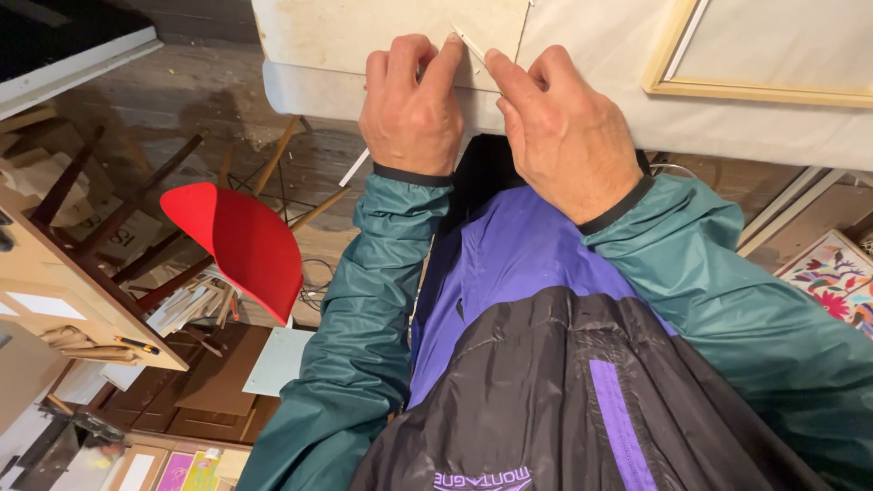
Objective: Measuring, cutting, and installing spacer strips inside a wooden picture frame.
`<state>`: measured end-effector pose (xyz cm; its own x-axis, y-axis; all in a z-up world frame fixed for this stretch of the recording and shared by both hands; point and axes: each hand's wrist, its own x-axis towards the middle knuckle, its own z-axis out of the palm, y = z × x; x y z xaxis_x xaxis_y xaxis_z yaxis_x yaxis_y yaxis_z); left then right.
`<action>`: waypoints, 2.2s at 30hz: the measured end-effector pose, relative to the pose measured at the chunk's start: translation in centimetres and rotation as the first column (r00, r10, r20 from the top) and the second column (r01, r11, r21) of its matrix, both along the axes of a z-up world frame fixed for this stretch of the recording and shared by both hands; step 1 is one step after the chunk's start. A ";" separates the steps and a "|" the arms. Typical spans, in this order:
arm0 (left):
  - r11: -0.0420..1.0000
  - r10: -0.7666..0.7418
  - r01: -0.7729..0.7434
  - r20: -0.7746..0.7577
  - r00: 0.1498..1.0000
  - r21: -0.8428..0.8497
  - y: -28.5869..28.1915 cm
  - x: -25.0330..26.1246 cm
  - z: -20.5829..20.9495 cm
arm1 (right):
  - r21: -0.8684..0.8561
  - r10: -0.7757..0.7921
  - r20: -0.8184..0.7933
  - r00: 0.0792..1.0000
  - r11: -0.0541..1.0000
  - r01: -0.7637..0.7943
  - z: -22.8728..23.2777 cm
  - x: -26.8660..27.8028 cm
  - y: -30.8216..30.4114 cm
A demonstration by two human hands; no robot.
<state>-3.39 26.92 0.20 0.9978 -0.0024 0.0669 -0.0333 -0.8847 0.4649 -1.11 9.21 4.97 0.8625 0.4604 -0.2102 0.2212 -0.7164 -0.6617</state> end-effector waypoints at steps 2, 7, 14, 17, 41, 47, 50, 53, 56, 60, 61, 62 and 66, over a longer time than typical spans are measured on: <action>1.000 -0.003 0.003 0.001 1.000 0.005 0.0 0.1 0.0 | 0.002 -0.004 -0.003 1.000 1.000 0.004 0.1 0.0 0.1; 1.000 -0.004 0.004 0.000 1.000 0.023 -0.1 0.0 0.0 | 0.013 -0.009 0.011 1.000 1.000 0.009 0.1 -0.3 -0.4; 1.000 0.004 -0.004 0.020 1.000 0.002 0.1 -0.3 -0.2 | -0.002 -0.018 -0.044 0.999 1.000 0.018 2.4 -1.3 -1.9; 0.991 0.044 -0.041 0.017 0.999 -0.129 0.1 -0.6 0.2 | 0.078 -0.102 -0.049 0.994 0.991 0.106 2.5 -1.9 -3.3; 0.405 -0.110 -0.374 -0.451 0.886 -0.834 -3.1 -1.1 6.6 | -0.024 -0.098 0.005 0.995 0.995 0.098 6.1 -0.9 -4.5; 0.405 -0.111 -0.372 -0.448 0.887 -0.836 -3.3 -1.5 6.7 | 0.007 -0.103 0.054 0.993 0.995 0.103 6.9 -0.8 -4.4; 0.398 -0.108 -0.371 -0.444 0.890 -0.839 -3.3 -1.4 6.8 | 0.009 -0.098 0.070 0.993 0.995 0.097 6.7 -1.1 -4.6; 0.402 -0.107 -0.371 -0.445 0.889 -0.837 -3.4 -1.6 6.8 | -0.038 -0.078 0.060 0.995 0.996 0.081 6.3 -1.5 -5.0; 0.404 -0.105 -0.367 -0.441 0.891 -0.838 -3.4 -1.5 6.9 | -0.060 -0.059 0.076 0.995 0.996 0.064 6.2 -1.5 -4.9; 0.429 -0.102 -0.365 -0.446 0.889 -0.826 -3.4 -1.6 7.2 | -0.080 -0.042 0.114 0.993 0.995 0.051 6.3 -1.7 -4.9; 0.429 -0.102 -0.363 -0.444 0.890 -0.827 -3.5 -1.6 7.2 | -0.080 -0.042 0.117 0.992 0.996 0.051 6.3 -1.6 -4.8; 0.450 -0.092 -0.350 -0.433 0.897 -0.821 -3.5 -1.5 7.1 | -0.092 -0.027 0.129 0.991 0.995 0.039 6.2 -1.6 -4.7; 0.475 -0.091 -0.328 -0.416 0.905 -0.816 -3.0 -2.2 6.6 | -0.087 0.055 0.128 0.990 0.995 -0.044 6.5 -1.4 -4.9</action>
<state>-5.59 23.96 6.78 0.9217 -0.0330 -0.3865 0.3863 -0.0107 0.9223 -2.49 4.29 11.45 0.8616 0.4888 -0.1371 0.3382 -0.7541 -0.5630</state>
